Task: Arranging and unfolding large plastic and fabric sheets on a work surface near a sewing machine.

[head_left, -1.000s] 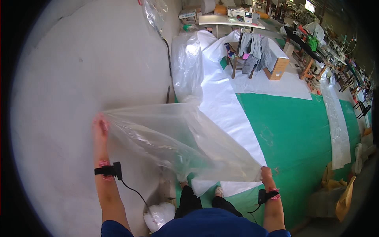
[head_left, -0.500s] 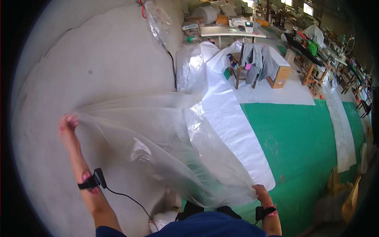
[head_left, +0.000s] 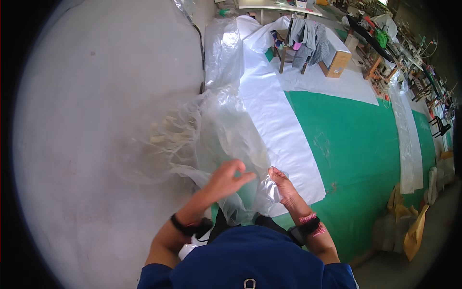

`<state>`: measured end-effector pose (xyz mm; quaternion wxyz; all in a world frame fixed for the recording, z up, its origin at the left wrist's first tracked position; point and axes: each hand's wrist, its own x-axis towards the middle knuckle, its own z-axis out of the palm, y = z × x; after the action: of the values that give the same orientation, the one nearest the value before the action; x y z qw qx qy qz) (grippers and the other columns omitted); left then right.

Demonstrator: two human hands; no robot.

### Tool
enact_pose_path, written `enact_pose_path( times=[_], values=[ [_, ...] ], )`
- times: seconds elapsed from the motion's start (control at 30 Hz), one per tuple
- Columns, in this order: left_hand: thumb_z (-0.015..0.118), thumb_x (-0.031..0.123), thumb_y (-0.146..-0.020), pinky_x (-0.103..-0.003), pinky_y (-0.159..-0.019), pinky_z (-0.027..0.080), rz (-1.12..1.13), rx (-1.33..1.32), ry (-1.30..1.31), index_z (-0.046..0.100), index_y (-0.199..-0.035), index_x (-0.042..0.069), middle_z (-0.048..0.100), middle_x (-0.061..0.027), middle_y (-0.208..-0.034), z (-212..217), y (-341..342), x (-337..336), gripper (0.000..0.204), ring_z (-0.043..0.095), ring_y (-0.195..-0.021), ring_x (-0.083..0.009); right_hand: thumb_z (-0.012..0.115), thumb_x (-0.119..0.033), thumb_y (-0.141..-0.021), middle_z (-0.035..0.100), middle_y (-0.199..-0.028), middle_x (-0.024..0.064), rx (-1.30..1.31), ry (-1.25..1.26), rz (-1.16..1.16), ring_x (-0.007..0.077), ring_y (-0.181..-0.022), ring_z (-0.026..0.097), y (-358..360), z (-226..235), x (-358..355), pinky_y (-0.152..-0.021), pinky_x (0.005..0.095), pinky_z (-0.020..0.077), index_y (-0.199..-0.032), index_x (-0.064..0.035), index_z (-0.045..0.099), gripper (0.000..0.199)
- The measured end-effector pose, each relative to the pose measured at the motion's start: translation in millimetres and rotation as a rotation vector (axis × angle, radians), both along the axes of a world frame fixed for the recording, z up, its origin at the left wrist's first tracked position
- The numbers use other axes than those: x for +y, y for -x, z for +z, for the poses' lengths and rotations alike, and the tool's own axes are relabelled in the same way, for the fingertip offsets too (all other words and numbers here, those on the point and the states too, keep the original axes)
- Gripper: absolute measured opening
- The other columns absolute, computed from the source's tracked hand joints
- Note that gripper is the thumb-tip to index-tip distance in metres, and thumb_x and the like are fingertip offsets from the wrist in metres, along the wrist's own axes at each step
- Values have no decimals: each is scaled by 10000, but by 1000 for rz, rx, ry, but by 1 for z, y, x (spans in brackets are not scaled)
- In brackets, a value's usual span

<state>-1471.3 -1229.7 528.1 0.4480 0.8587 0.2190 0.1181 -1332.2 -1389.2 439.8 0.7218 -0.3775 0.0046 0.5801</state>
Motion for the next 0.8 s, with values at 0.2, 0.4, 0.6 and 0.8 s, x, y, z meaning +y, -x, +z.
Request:
enact_pose_path(
  times=[0.2, 0.4, 0.6, 0.8],
  values=[
    [583, 261, -878, -253, -670, 446, -138, 129, 351, 567, -812, 21, 582, -39, -726, -54, -16, -34, 250, 550, -650, -132, 589, -443, -848, 624, -860, 44, 145, 23, 30, 145, -728, 613, 8, 18, 3, -629, 297, 526, -1004, -90, 572, 386],
    [539, 183, -901, -237, -701, 466, -154, 58, 652, 593, -875, -11, 605, -32, -782, -46, -4, -6, 203, 580, -718, -96, 505, -545, -857, 619, -877, 66, 134, 120, -15, 168, -749, 612, 5, 8, 2, -656, 335, 523, -1048, -66, 551, 517],
    [485, 119, -915, -260, -707, 491, -183, 160, 440, 586, -883, -25, 626, -75, -828, -55, -19, -22, 179, 618, -706, -149, 561, -497, -848, 608, -999, 87, 297, -99, 100, 199, -844, 611, 5, -33, 6, -717, 357, 521, -1154, -47, 512, 547],
    [496, 139, -904, -270, -654, 511, -12, -67, 713, 581, -844, -21, 618, -69, -803, -63, 7, 27, 191, 618, -656, -156, 572, -397, -866, 608, -1045, 130, 354, 62, -45, 237, -897, 613, -4, -20, 3, -767, 385, 524, -1203, -16, 481, 516]
  ],
)
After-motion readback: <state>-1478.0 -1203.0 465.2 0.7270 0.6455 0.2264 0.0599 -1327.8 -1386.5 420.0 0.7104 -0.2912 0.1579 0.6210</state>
